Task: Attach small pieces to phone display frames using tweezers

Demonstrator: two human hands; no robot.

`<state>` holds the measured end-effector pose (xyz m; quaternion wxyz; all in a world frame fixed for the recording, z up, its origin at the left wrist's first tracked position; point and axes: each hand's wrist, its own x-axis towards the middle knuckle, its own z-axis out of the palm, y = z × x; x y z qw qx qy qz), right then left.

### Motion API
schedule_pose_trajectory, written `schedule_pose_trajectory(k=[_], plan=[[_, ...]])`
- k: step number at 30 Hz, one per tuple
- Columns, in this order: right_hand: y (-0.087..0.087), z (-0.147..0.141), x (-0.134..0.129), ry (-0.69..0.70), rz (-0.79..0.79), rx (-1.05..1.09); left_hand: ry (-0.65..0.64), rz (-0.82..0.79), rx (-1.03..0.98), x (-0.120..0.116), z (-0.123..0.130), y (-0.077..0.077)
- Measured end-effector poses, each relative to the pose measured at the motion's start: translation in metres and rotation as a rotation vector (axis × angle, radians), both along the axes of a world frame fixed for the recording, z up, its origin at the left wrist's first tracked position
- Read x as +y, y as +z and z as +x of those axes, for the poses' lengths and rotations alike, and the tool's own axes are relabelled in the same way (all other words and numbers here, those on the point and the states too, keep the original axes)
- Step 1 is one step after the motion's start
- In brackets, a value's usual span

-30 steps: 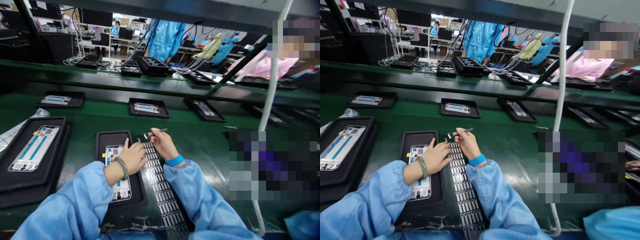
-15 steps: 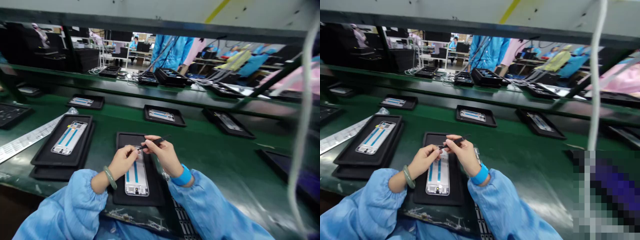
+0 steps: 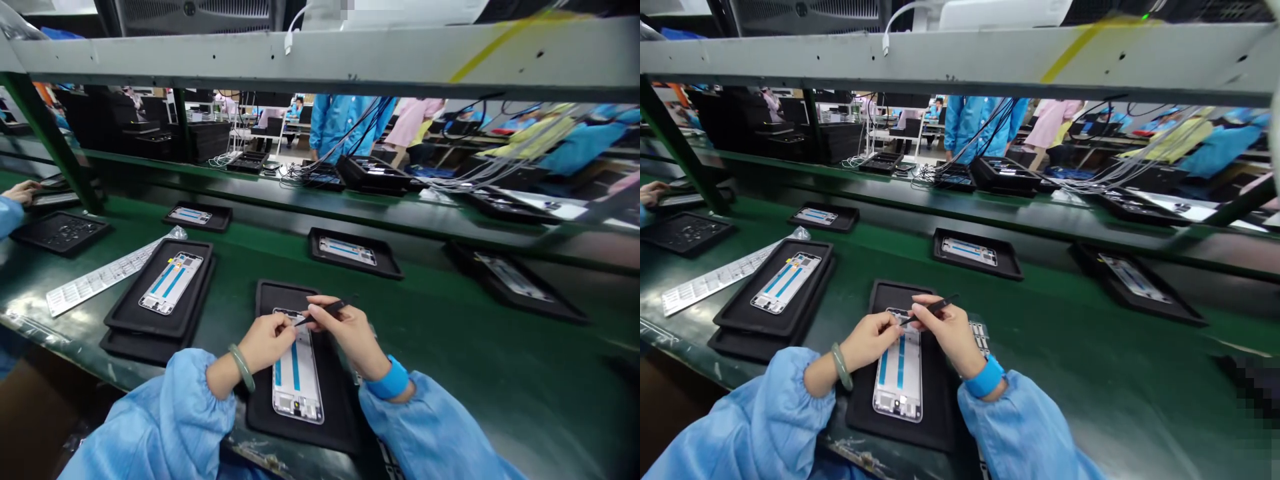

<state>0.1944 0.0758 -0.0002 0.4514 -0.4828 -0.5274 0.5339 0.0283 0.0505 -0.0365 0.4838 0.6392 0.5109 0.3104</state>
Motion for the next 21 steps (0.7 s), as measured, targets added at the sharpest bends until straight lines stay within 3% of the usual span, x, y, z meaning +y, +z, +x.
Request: schedule_pose_trajectory(k=[5, 10, 15, 21], plan=[[-0.013, 0.003, 0.011, -0.056, -0.056, 0.229, 0.001, 0.027, 0.008, 0.003, -0.001, -0.005], [-0.022, 0.003, 0.025, -0.070, -0.116, 0.392, 0.138, 0.220, 0.071, 0.003, -0.003, -0.004], [-0.027, 0.003, 0.033, -0.092, -0.147, 0.431, 0.265, 0.425, 0.217, 0.012, -0.009, -0.010], [-0.031, 0.002, 0.033, -0.024, -0.143, 0.417, 0.306, 0.468, 0.348, 0.023, -0.010, -0.024]])
